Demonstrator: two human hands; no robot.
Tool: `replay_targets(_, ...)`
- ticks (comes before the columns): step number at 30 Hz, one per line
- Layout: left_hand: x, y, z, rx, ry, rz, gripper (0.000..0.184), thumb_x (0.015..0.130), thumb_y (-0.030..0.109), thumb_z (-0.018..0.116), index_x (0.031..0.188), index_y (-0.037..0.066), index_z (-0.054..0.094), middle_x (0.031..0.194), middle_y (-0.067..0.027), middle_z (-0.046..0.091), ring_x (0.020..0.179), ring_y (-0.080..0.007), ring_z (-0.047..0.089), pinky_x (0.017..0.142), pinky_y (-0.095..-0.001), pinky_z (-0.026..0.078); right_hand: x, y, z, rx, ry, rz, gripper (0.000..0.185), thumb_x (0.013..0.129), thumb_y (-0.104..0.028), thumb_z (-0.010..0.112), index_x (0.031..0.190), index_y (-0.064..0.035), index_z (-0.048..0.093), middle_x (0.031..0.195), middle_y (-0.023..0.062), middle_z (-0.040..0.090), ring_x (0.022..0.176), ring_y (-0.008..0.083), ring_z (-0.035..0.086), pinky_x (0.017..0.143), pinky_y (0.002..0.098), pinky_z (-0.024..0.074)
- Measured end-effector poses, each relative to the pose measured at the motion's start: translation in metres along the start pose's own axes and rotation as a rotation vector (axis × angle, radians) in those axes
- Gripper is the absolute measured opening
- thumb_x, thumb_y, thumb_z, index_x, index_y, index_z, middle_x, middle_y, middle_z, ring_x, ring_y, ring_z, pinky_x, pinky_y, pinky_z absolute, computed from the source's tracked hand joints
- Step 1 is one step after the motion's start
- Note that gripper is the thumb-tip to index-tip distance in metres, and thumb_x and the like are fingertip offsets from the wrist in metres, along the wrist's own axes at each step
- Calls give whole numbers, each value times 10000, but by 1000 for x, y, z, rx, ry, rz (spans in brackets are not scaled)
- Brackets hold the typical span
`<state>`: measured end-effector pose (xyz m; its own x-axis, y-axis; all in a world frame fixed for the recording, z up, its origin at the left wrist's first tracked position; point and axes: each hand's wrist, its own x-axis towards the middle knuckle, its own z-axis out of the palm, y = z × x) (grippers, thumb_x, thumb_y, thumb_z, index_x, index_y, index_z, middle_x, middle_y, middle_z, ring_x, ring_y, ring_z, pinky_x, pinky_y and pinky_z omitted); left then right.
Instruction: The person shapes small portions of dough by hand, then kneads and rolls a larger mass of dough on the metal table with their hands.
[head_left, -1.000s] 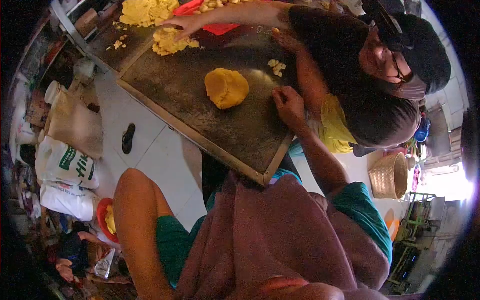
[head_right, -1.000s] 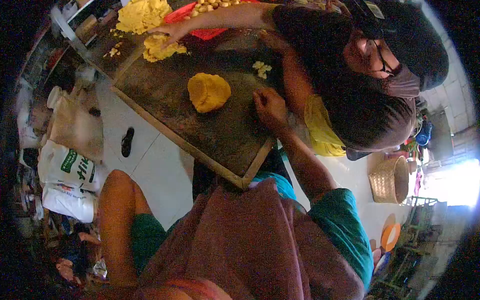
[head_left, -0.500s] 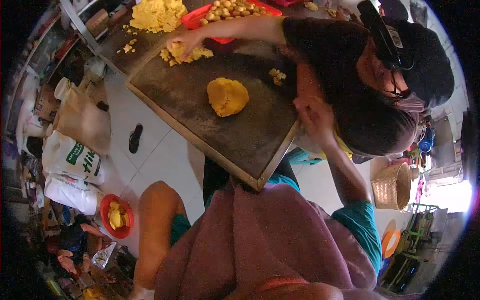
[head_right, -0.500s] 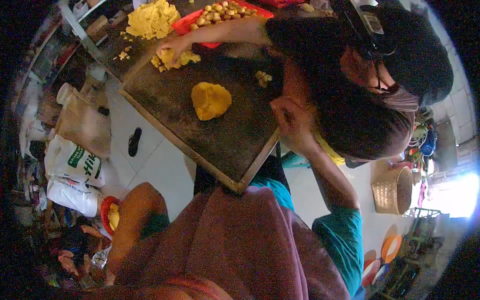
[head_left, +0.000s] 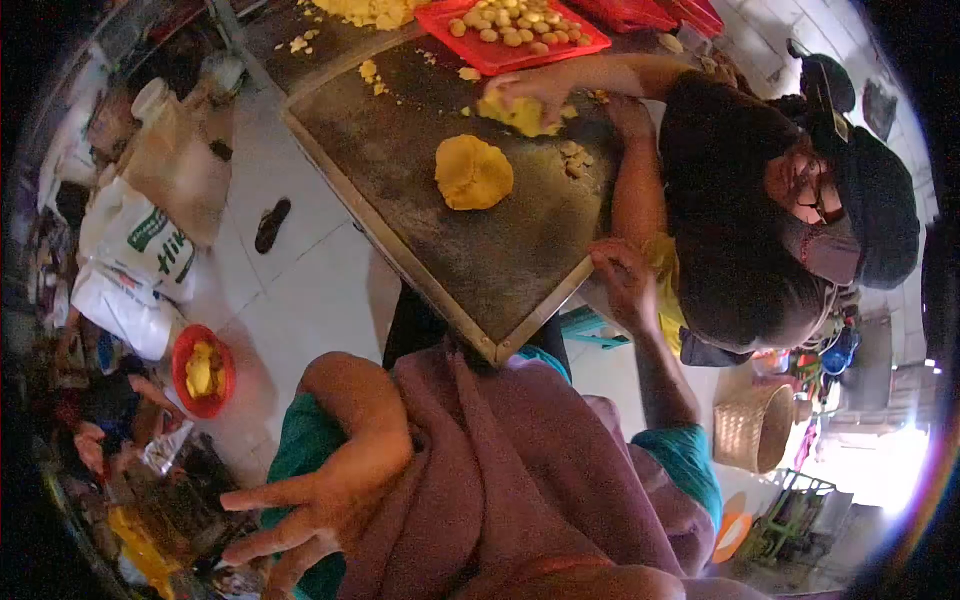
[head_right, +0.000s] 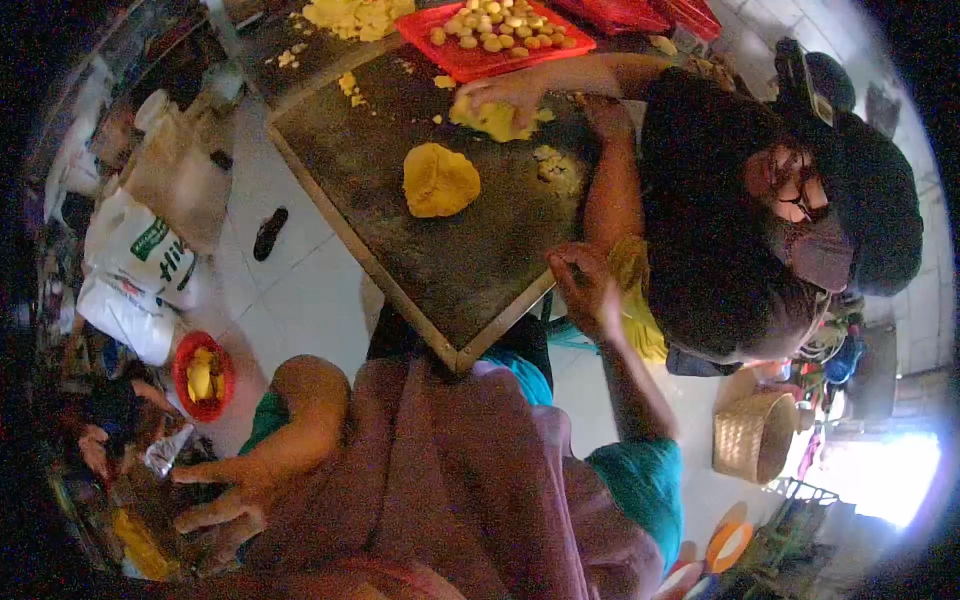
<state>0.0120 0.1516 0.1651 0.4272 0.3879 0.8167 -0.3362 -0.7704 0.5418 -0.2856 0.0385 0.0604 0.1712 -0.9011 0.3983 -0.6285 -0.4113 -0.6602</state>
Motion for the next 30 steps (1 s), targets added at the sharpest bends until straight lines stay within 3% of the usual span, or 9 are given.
replay_targets(4, -8, 0, -22, 134, -117, -82, 493, 955, 210, 187, 1413, 250, 7, 1465, -78, 102, 1351, -239, 79, 1105, -442, 99, 5, -9, 31, 281, 107, -20, 92, 832, -74, 578, 892, -25, 629, 919, 107, 621, 882, 208, 577, 765, 293, 457)
replay_targets(7, -2, 12, -39, 258, -162, -87, 466, 930, 283, 240, 1390, 210, 217, 1459, 25, 147, 1346, -133, 94, 1124, -408, 42, 10, -22, 41, 335, 73, 46, 94, 829, -68, 583, 899, -18, 624, 917, 108, 618, 874, 201, 580, 767, 289, 458)
replay_targets(11, -12, 27, -49, -527, -6, -253, 486, 933, 371, 277, 1385, 193, 256, 1455, -62, 154, 1283, -318, 219, 1025, -460, 241, 28, -27, 49, 360, 28, -3, 112, 846, -93, 574, 907, -13, 622, 920, 96, 611, 862, 170, 577, 753, 273, 457)
replay_targets(14, -18, 23, -51, -1035, 45, -150, 463, 900, 368, 340, 1336, 214, 312, 1448, -63, 173, 1293, -334, 177, 1008, -512, 181, 35, -31, 49, 490, -15, 62, 118, 855, -112, 566, 899, -19, 624, 922, 93, 613, 857, 161, 575, 745, 269, 453)
replay_targets(17, -31, -1, -40, -2148, -521, 313, 442, 866, 364, 402, 1287, 234, 368, 1442, -64, 192, 1302, -350, 136, 990, -565, 120, 36, -36, 46, 473, -10, 18, 125, 858, -123, 564, 895, -19, 623, 920, 91, 613, 844, 154, 572, 743, 267, 447)
replay_targets(20, -49, -3, -28, -2336, -1135, 699, 422, 833, 361, 464, 1239, 254, 424, 1435, -65, 212, 1311, -365, 95, 972, -618, 59, 36, -30, 44, 375, -20, -98, 116, 851, -107, 568, 894, -13, 622, 922, 96, 614, 837, 162, 572, 751, 274, 446)
replay_targets(21, -55, -3, -30, -2355, -1196, 708, 415, 822, 360, 485, 1223, 261, 443, 1433, -65, 218, 1314, -371, 81, 966, -636, 39, 34, -27, 45, 389, -19, -76, 112, 848, -101, 571, 892, -12, 622, 921, 96, 615, 843, 166, 573, 758, 277, 445)
replay_targets(24, -61, -6, -41, -2383, -1160, 606, 396, 788, 357, 547, 1174, 282, 499, 1426, -66, 238, 1324, -386, 40, 949, -689, -22, 29, -21, 51, 422, -24, 0, 99, 839, -84, 579, 886, -8, 622, 919, 98, 618, 859, 180, 575, 777, 288, 442)
replay_targets(30, -79, -1, -48, -2368, -604, 189, 324, 714, 292, 624, 1035, 261, 600, 1434, -42, 235, 1341, -368, 5, 942, -705, -112, 20, -11, 59, 429, -9, 54, 95, 836, -71, 580, 887, -4, 625, 912, 93, 623, 863, 187, 578, 777, 290, 445)
